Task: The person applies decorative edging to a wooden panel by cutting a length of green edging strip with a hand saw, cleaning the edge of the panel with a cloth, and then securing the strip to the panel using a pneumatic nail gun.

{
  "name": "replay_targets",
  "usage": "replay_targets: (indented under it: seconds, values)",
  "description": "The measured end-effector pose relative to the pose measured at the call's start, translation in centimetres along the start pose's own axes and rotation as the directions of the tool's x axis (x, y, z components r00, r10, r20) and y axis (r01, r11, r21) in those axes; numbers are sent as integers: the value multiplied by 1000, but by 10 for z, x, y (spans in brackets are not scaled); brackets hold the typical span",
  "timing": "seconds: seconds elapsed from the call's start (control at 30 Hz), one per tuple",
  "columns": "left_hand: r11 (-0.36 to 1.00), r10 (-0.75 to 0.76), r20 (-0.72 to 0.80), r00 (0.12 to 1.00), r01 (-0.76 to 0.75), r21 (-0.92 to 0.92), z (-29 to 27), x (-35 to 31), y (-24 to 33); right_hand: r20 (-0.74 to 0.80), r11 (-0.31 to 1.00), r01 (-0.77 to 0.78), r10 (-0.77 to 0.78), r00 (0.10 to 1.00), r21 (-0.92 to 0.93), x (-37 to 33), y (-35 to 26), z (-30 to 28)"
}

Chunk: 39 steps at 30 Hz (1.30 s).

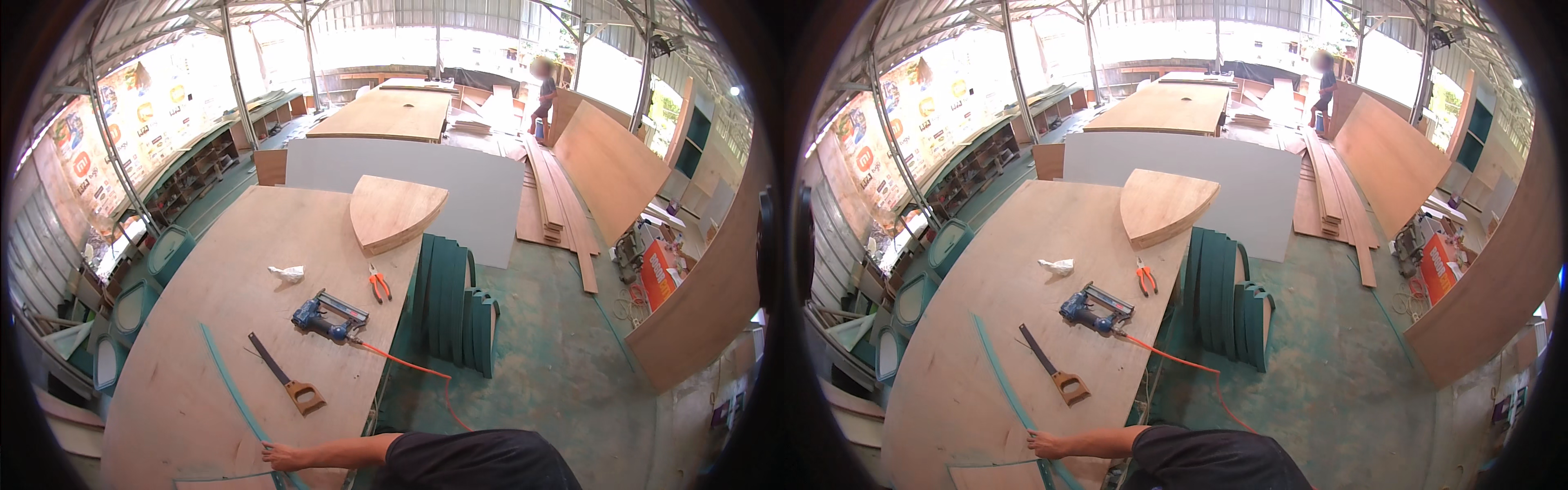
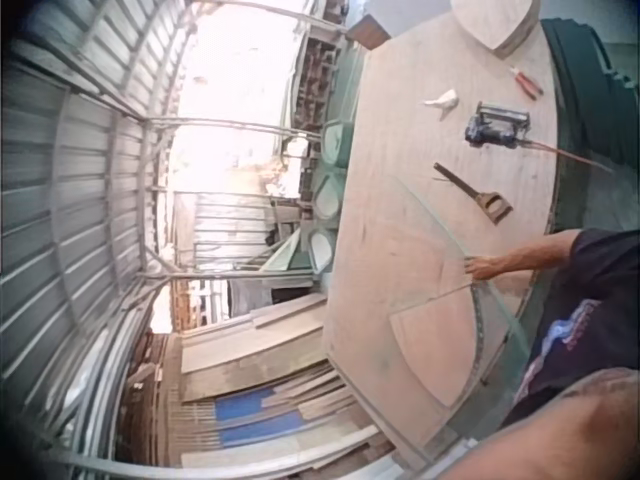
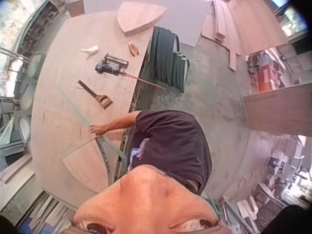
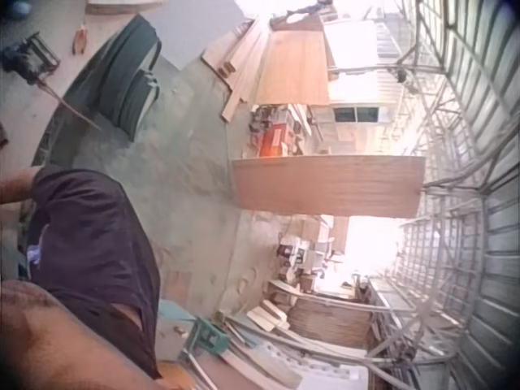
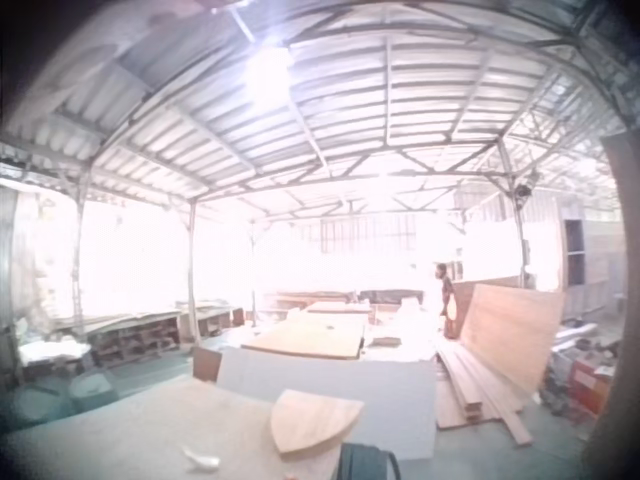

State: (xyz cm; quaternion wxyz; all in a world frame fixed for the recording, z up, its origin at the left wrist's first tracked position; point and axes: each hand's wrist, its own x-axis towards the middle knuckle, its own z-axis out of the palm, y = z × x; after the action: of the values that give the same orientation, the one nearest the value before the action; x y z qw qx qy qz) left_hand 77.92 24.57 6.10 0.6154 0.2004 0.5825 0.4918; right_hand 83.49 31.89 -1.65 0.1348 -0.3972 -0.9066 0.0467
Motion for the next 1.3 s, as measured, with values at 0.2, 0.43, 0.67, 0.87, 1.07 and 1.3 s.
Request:
replay_targets:
  seconds: [0.2,0.43,0.67,0.87,1.07,1.3]
  values:
    - [1000,-22,-57,998,21,-4,-17,17,5,-25,943,-87,100,995,322,-68,13,-43]
    - [997,-75,-92,993,77,13,-12,29,-1,-65,763,-626,641,765,164,-127,94,-67]
    - [994,-102,-102,990,105,28,-2,33,-10,-233,836,-548,528,817,-28,-144,115,-36]
    - [993,-113,-141,983,116,15,-16,38,-12,-174,863,-504,492,853,-28,-147,129,-85]
    - [988,-151,-275,949,137,-70,-80,45,-24,-285,814,-579,542,790,-56,-201,176,-154]
    - [962,-246,-475,845,152,-228,-181,20,-64,-463,658,-753,662,590,-19,-347,260,-238]
